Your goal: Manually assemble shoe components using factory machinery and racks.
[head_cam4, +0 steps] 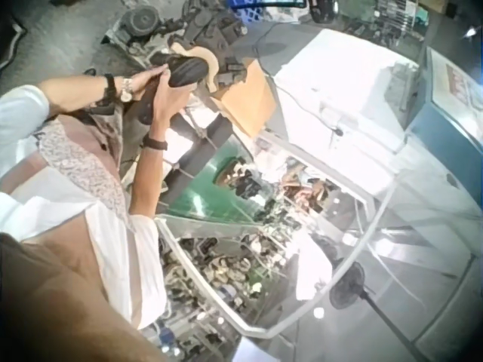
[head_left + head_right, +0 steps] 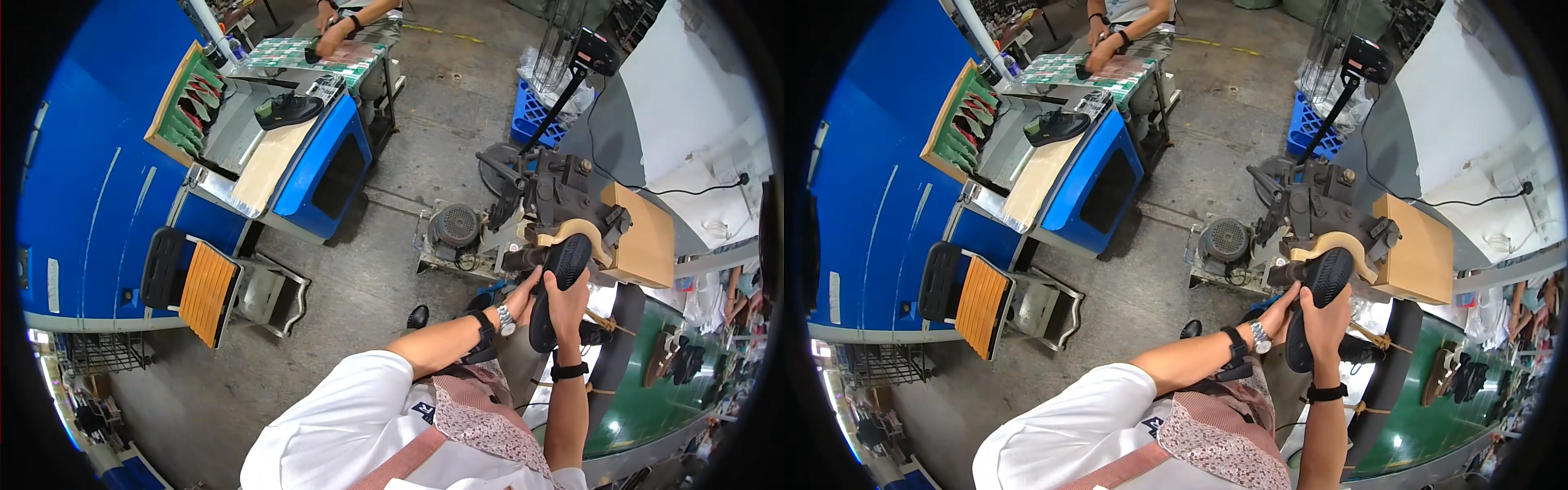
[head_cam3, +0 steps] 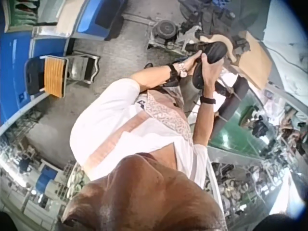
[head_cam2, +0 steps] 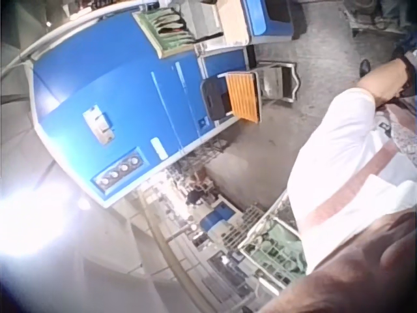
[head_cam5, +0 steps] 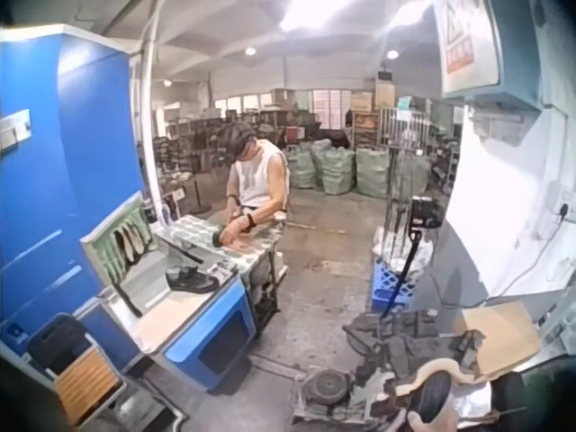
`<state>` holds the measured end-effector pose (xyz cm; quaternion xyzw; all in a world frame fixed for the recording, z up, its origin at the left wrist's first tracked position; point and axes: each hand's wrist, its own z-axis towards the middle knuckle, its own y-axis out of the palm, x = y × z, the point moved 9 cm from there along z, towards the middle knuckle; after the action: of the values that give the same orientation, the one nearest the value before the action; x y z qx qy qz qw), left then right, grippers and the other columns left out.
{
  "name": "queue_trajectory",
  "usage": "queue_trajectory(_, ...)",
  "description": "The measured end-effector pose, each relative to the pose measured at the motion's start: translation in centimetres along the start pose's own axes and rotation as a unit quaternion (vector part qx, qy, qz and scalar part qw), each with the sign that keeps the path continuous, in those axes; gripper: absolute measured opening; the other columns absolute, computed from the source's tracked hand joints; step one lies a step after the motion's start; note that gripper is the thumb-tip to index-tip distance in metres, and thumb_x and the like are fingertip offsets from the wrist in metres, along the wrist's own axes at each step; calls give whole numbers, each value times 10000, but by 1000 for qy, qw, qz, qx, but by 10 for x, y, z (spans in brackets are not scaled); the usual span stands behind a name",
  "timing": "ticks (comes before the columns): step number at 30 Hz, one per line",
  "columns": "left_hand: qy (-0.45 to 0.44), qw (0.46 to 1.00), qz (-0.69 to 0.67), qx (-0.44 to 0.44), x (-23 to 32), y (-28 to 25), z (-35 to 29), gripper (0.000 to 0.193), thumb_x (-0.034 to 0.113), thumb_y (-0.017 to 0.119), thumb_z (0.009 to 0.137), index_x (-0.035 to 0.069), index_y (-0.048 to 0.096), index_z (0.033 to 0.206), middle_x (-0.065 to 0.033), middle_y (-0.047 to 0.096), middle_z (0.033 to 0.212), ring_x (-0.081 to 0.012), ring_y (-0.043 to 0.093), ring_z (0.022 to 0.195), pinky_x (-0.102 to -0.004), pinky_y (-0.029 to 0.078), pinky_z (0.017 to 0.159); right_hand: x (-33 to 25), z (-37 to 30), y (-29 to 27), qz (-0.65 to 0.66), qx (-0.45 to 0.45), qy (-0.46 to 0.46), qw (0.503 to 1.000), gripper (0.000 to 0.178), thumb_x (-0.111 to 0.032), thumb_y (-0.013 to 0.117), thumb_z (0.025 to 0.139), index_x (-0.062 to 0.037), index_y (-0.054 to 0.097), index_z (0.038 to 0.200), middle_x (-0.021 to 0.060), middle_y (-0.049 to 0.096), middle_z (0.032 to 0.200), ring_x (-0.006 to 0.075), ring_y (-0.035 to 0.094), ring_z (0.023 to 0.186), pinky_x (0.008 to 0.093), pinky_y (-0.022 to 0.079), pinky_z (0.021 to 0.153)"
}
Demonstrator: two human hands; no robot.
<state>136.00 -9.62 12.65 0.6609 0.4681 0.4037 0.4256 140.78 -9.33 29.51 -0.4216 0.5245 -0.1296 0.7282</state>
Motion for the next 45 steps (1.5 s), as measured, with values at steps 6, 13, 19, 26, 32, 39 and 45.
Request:
queue_trajectory(6,129,989,-57,-33,29,32,-3,764,683,479,952,61,554,1391,-149,647,1278,-257,661,1095,-386,530,971,-15,-18,-9,15,48,-22,998,735,-211,777,777,83,442,1361,283,631,1188,412,640,1083,450,488,952)
queue_trajectory(13,136,990,18,32,15,47,-71,651,557,511,998,28,557,1374,-110,643,1298,-222,644,1125,-359,495,1014,-3,-87,-22,142,66,5,988,805,-211,780,792,82,374,1422,249,549,1326,322,573,1198,416,462,1013)
queue_trajectory(19,37,943,294,149,48,-30,-163,540,501,629,925,2,682,1125,-66,714,914,-151,661,722,-277,531,679,31,-78,23,472,-9,110,874,503,-459,522,972,-71,556,1291,87,632,1212,215,600,1096,377,483,922)
queue_trajectory(26,-15,813,573,102,67,-58,-227,535,294,803,792,-47,677,1184,-83,715,1087,-160,658,945,-312,517,860,3,-29,100,688,-108,221,683,659,-250,753,857,-42,437,1397,108,577,1250,212,596,1108,389,506,950)
queue_trajectory(32,1,821,549,159,33,-57,-155,489,215,801,813,-30,645,1206,-88,686,1139,-175,634,1002,-301,497,886,104,-108,-58,393,65,35,917,1002,-271,865,727,-8,291,1505,142,447,1416,237,437,1315,373,357,1110)
queue_trajectory(39,142,576,800,-83,-105,94,28,505,167,796,780,-6,581,1203,-146,645,1171,-268,609,1092,-369,461,973,313,-336,-256,20,444,339,829,807,-12,749,696,-35,370,1409,222,580,1220,394,601,1138,444,505,950)
queue_trajectory(45,97,225,957,-156,-189,116,157,373,280,770,807,14,675,1050,-179,654,1193,-361,602,1120,-453,471,966,438,-434,-194,-7,362,460,811,887,-107,771,764,-67,272,1496,277,528,1241,482,563,1088,529,486,936)
